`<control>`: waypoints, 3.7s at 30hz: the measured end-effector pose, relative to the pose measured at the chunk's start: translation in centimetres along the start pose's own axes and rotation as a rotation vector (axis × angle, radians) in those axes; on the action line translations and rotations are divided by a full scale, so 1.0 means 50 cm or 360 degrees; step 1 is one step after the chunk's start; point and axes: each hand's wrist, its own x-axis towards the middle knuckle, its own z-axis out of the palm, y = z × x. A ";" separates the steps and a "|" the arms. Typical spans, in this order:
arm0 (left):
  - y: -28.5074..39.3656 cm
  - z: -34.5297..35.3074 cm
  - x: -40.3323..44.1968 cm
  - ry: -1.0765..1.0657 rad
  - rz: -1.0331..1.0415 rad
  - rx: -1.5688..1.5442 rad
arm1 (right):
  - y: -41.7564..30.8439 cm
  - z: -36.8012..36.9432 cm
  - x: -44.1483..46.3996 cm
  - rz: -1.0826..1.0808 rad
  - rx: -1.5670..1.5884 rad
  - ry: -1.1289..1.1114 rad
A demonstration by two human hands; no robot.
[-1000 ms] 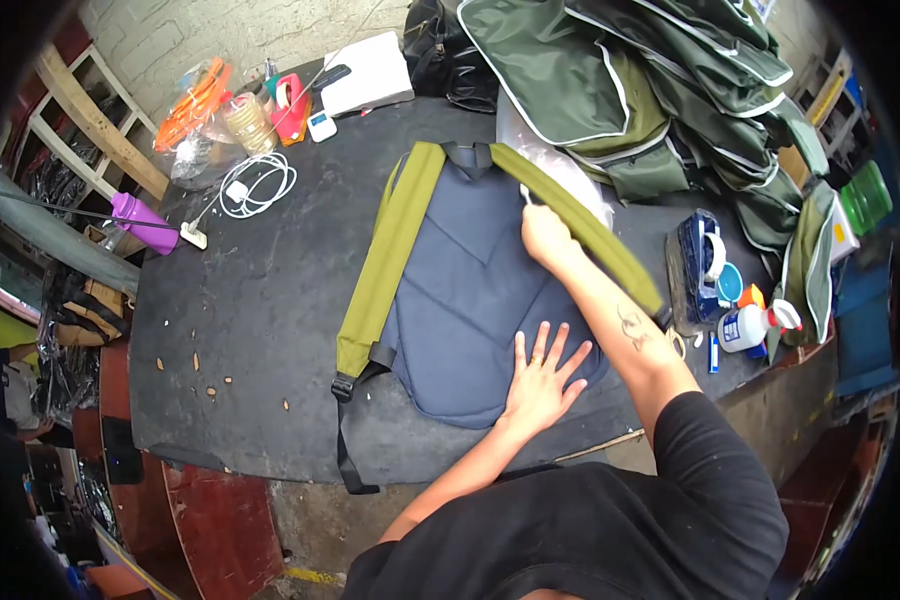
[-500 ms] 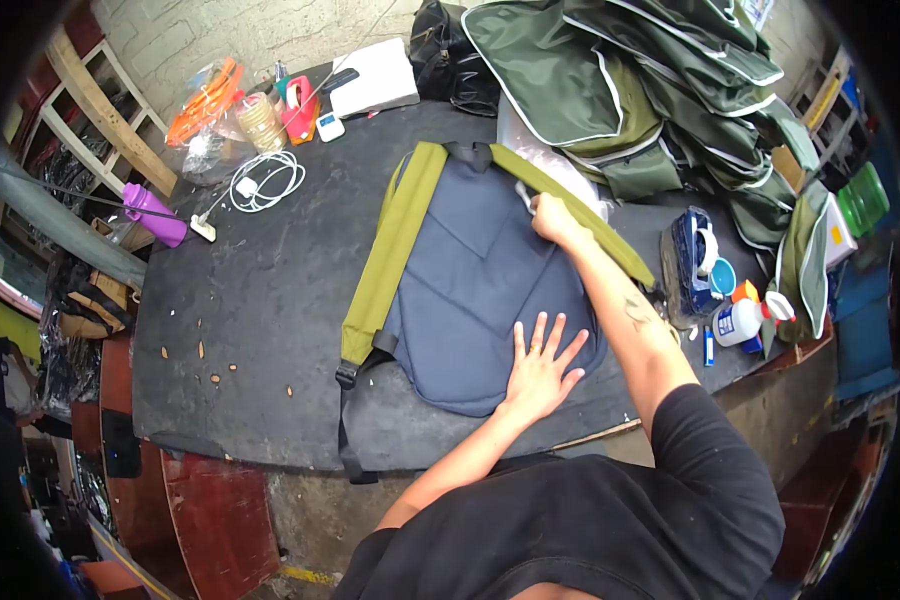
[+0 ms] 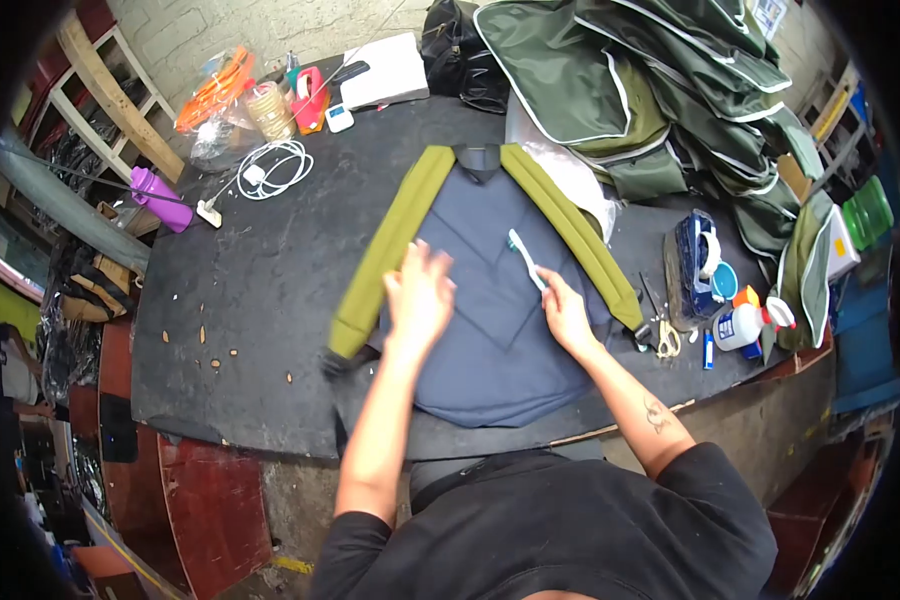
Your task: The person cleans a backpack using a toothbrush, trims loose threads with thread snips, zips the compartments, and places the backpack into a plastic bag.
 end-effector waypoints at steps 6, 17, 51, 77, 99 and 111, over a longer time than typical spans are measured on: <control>-0.161 0.056 0.104 -0.0171 -0.0473 -0.0924 | -0.108 -0.015 0.002 -0.0206 -0.0527 -0.0375; -0.126 0.097 0.080 -0.0020 -0.0679 -0.0530 | -0.147 0.220 0.306 -0.0492 -0.1085 -0.0455; -0.152 0.014 0.042 -0.0174 -0.0711 -0.1813 | -0.245 0.069 0.134 -0.0031 -0.0713 -0.1111; 0.428 -0.399 -0.149 -0.0539 0.1701 -0.3767 | 0.074 -0.118 0.182 -0.0001 0.0245 0.0306; 0.071 -0.260 -0.133 -0.0589 -0.0460 -0.2453 | -0.157 -0.083 -0.137 -0.0478 0.0155 -0.0892; 0.074 0.005 -0.025 -0.0123 -0.0009 -0.0733 | -0.157 0.016 -0.023 0.0021 0.0277 -0.0013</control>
